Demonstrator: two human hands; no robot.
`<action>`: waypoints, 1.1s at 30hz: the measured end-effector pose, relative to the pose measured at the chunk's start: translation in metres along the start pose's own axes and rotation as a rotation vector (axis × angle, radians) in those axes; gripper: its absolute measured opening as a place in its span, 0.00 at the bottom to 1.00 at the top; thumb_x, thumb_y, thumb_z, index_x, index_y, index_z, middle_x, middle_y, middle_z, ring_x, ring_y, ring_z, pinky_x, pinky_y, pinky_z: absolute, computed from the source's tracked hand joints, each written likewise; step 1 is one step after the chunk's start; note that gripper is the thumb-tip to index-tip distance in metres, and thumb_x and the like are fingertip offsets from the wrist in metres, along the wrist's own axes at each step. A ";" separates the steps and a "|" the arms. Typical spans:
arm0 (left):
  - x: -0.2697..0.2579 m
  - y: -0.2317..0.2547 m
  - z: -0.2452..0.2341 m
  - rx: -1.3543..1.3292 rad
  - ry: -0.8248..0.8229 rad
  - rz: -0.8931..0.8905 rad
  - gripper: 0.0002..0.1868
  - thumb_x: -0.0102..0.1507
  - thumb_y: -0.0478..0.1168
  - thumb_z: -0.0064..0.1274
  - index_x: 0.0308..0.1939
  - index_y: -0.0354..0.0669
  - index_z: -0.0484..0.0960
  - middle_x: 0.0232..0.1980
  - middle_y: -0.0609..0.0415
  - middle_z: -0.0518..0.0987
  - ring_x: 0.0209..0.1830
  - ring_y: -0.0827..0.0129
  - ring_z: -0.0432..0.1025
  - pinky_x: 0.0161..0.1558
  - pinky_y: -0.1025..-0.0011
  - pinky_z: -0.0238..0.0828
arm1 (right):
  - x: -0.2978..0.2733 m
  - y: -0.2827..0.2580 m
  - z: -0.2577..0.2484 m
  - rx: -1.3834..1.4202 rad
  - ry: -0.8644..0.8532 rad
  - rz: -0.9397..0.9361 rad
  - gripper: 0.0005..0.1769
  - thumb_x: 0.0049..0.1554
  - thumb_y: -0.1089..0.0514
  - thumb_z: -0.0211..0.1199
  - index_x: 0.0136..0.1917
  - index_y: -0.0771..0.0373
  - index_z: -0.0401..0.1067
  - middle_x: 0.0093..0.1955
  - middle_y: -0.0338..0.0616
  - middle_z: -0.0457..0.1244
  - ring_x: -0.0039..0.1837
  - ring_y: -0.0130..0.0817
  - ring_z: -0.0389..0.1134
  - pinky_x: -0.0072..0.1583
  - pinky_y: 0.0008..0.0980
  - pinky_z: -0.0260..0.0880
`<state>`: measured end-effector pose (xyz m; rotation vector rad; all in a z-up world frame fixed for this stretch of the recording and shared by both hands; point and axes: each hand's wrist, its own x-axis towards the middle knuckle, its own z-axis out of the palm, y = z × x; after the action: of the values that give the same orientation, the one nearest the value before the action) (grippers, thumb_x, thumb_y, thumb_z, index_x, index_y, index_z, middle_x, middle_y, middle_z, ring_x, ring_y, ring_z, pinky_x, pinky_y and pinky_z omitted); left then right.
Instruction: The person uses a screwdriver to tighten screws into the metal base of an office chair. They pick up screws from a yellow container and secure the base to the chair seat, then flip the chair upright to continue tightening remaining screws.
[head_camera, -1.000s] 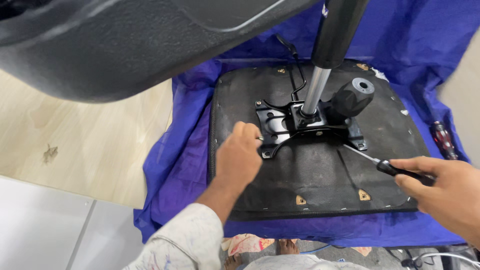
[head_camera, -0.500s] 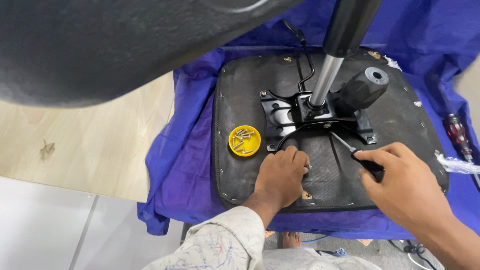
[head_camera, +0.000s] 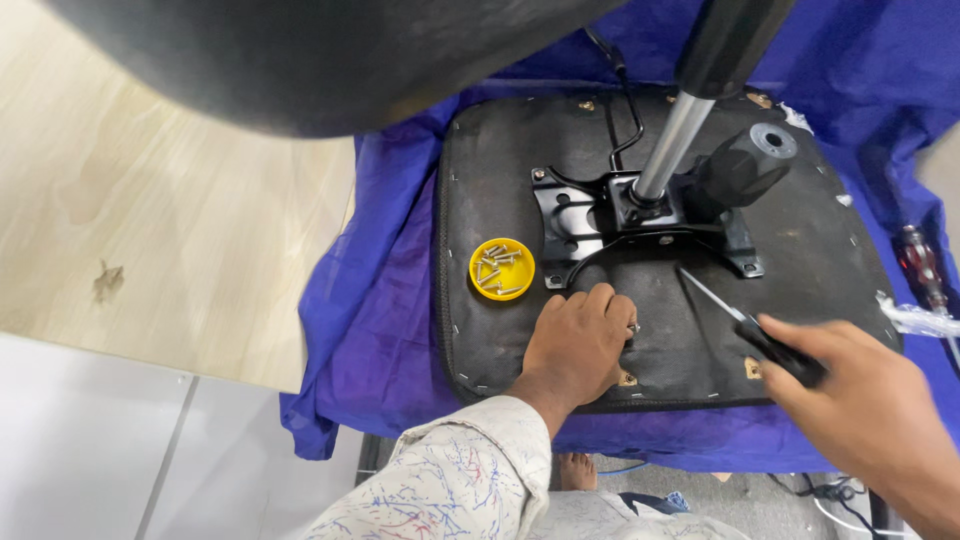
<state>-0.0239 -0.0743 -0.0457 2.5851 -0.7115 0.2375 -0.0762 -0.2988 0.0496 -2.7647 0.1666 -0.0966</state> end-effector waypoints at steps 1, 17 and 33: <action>0.001 0.001 -0.001 -0.018 -0.042 -0.010 0.20 0.58 0.51 0.66 0.46 0.51 0.75 0.44 0.58 0.74 0.43 0.65 0.73 0.45 0.61 0.63 | 0.006 0.001 0.005 0.010 -0.013 -0.003 0.26 0.51 0.51 0.71 0.64 0.51 0.79 0.53 0.46 0.69 0.50 0.43 0.72 0.53 0.40 0.72; 0.001 0.006 -0.015 0.013 -0.146 0.019 0.26 0.52 0.53 0.70 0.48 0.53 0.76 0.46 0.59 0.75 0.47 0.65 0.73 0.48 0.61 0.63 | 0.046 -0.010 -0.001 -0.015 -0.093 0.035 0.23 0.50 0.53 0.72 0.60 0.49 0.82 0.52 0.50 0.70 0.48 0.45 0.74 0.55 0.39 0.72; 0.002 0.008 -0.009 0.002 -0.067 0.005 0.22 0.55 0.50 0.68 0.47 0.52 0.76 0.44 0.57 0.75 0.44 0.64 0.74 0.46 0.61 0.64 | 0.052 0.001 -0.007 0.136 -0.256 0.222 0.25 0.55 0.55 0.71 0.66 0.42 0.82 0.26 0.47 0.61 0.29 0.31 0.59 0.35 0.35 0.62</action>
<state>-0.0272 -0.0773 -0.0344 2.6040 -0.7415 0.1531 -0.0253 -0.3090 0.0585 -2.5745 0.3814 0.2908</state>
